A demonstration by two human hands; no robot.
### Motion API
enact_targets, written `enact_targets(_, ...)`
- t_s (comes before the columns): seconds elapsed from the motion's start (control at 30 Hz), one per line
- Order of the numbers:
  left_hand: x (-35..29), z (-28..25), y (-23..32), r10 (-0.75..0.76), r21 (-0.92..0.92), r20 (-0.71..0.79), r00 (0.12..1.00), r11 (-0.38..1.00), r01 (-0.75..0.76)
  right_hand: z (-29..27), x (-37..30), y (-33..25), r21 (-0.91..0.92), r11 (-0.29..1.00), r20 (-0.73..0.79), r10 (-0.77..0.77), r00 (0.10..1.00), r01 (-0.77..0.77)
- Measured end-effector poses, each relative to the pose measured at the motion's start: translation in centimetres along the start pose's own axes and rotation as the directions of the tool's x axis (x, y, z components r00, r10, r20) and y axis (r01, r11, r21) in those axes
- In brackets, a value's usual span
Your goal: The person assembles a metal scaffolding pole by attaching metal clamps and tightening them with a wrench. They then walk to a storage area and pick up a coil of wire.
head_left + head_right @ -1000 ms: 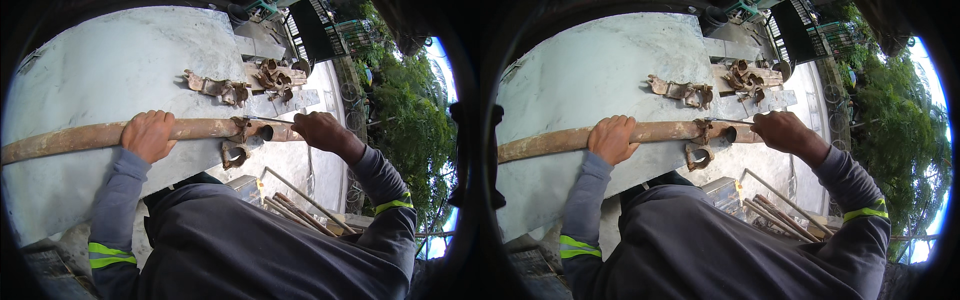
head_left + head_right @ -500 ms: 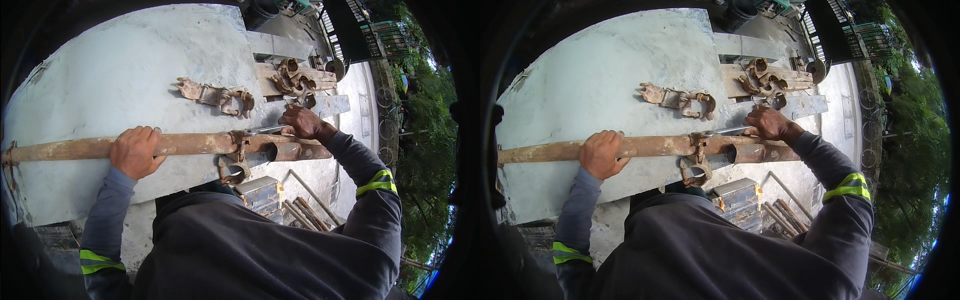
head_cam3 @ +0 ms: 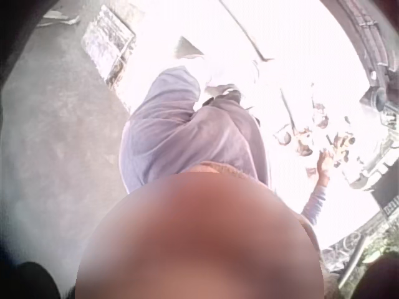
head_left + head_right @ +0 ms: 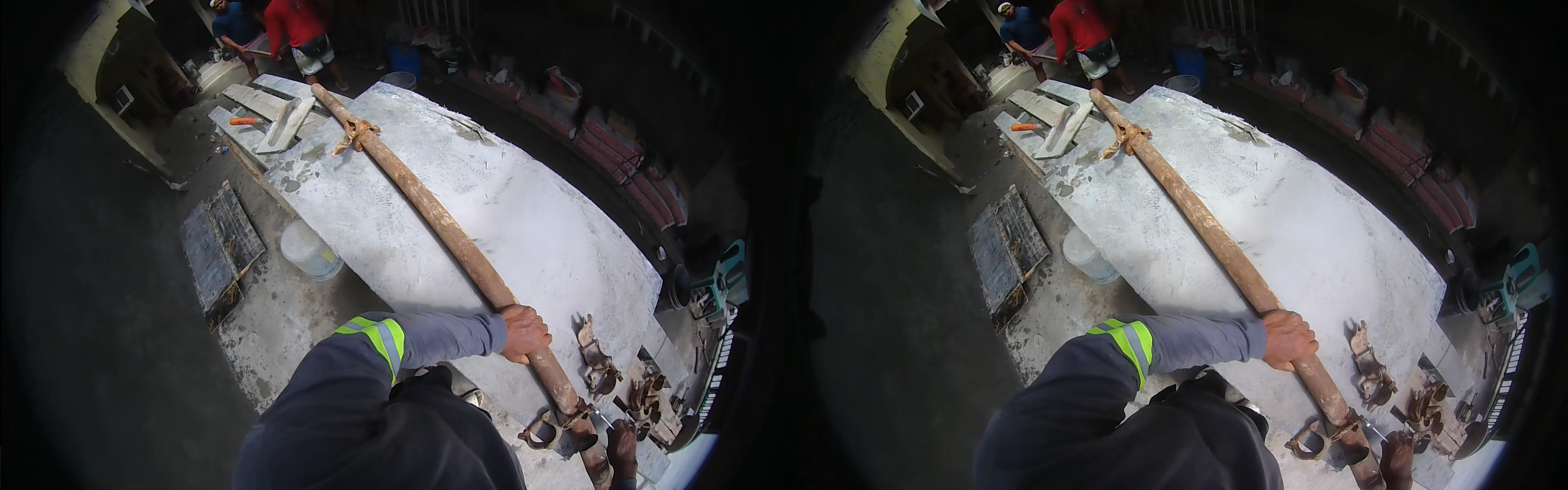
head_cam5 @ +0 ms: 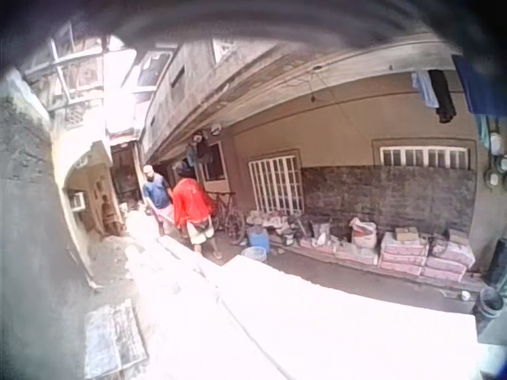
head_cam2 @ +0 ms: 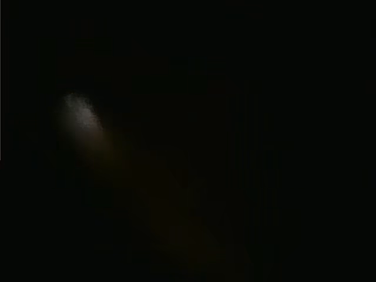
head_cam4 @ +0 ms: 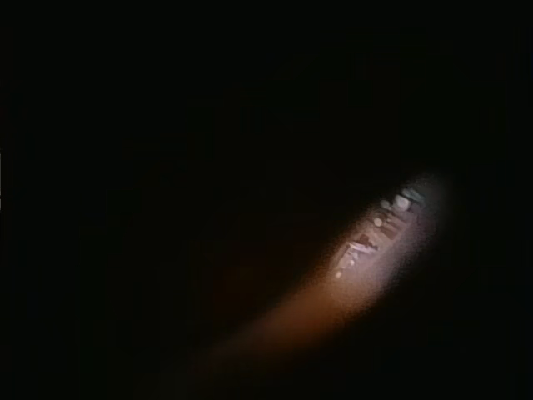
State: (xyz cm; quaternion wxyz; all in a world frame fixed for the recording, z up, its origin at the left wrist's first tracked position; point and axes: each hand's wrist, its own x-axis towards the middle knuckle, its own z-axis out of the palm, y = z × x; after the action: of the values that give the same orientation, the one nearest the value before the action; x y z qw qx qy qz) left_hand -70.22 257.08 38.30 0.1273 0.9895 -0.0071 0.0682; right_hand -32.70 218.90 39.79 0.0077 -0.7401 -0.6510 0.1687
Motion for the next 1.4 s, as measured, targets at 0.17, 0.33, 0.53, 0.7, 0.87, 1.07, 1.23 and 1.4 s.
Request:
enact_targets(0.17, 0.1, 0.0, 0.4, -0.046, 0.028, 0.075, 0.996, 0.999, 0.044, 1.8, -2.0, 2.4, -0.047, 0.998, -0.054, 0.039, 0.998, -0.042)
enact_targets(0.33, -0.2, 0.2, 0.4, -0.025, 0.031, 0.008, 1.0, 0.999, 0.025, 3.2, -3.1, 4.7, -0.071, 0.992, -0.146, 0.097, 0.985, -0.108)
enact_targets(0.53, -0.2, 0.5, 0.3, -0.035, 0.024, 0.012, 0.999, 0.999, 0.035, 2.0, -3.6, 3.5, -0.114, 0.982, -0.073, 0.145, 0.987, -0.153)
enact_targets(0.7, -0.3, 0.7, 0.0, -0.016, -0.015, 0.001, 1.0, 1.0, 0.016, 0.1, 1.1, 2.6, -0.156, 0.984, -0.369, 0.018, 0.929, -0.081)
enact_targets(0.87, -0.2, 0.3, -0.1, -0.007, -0.033, 0.004, 1.0, 0.999, 0.007, 2.7, 0.3, 1.7, -0.2, 0.962, -0.18, 0.151, 0.972, -0.187)
enact_targets(1.07, -0.2, 0.0, -0.2, -0.041, -0.015, 0.013, 0.999, 0.999, 0.041, -3.1, -4.2, -1.0, 0.18, 0.852, -0.215, 0.522, 0.825, -0.492)
enact_targets(1.23, 0.7, -0.2, 0.0, -0.028, -0.037, 0.025, 0.999, 0.999, 0.028, -8.1, -5.5, -8.8, 0.121, 0.916, -0.295, 0.402, 0.867, -0.383)
enact_targets(1.4, 1.0, -1.1, 0.4, -0.019, -0.014, 0.047, 0.999, 1.0, 0.019, -14.2, -2.2, -19.7, -0.168, 0.835, -0.032, 0.527, 0.849, -0.524)
